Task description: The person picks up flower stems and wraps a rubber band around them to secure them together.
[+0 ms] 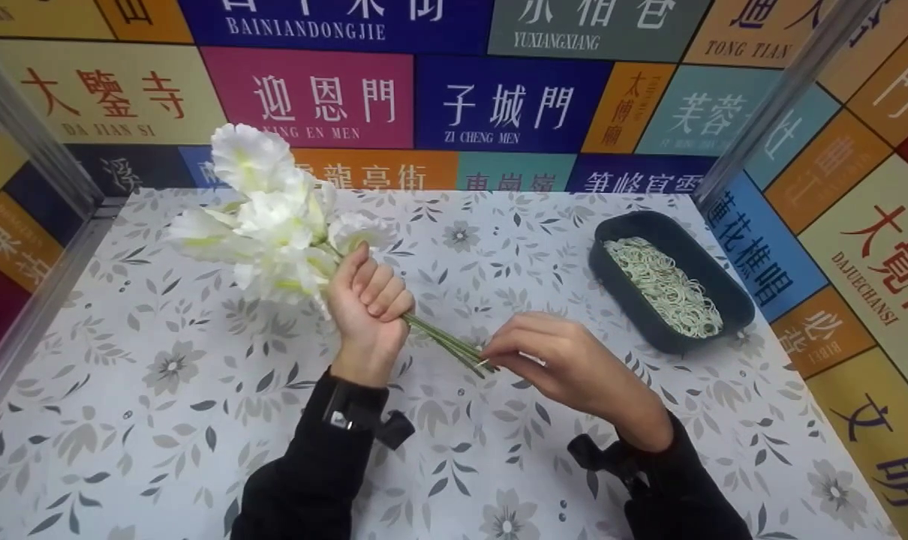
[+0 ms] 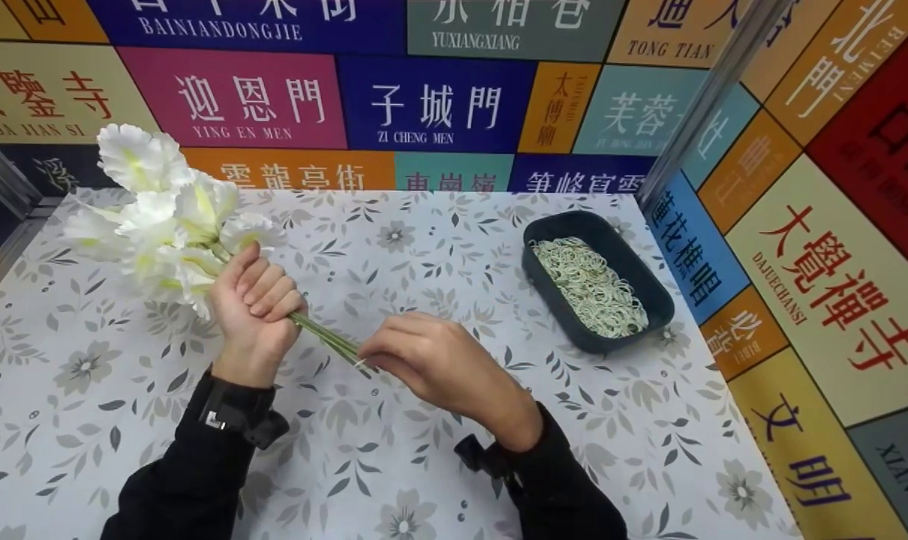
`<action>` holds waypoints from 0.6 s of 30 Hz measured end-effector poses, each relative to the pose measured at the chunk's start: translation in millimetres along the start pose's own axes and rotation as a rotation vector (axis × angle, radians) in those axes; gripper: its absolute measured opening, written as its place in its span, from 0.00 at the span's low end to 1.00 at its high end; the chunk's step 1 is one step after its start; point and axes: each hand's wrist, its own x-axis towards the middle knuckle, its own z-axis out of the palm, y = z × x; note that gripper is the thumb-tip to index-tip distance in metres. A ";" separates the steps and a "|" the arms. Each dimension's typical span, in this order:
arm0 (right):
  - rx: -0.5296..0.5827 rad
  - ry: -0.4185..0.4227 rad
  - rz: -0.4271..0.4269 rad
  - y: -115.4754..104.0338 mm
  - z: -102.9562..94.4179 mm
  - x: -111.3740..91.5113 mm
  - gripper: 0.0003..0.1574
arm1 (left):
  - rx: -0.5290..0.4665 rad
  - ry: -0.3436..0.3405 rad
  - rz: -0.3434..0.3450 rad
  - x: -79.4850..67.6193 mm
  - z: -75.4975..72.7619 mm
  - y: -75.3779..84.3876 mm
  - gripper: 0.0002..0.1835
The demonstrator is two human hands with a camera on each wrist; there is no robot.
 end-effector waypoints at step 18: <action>-0.022 0.039 -0.002 1.7 7.4 0.8 0.11 | 0.055 0.018 -0.028 -3.3 -2.2 -13.5 0.29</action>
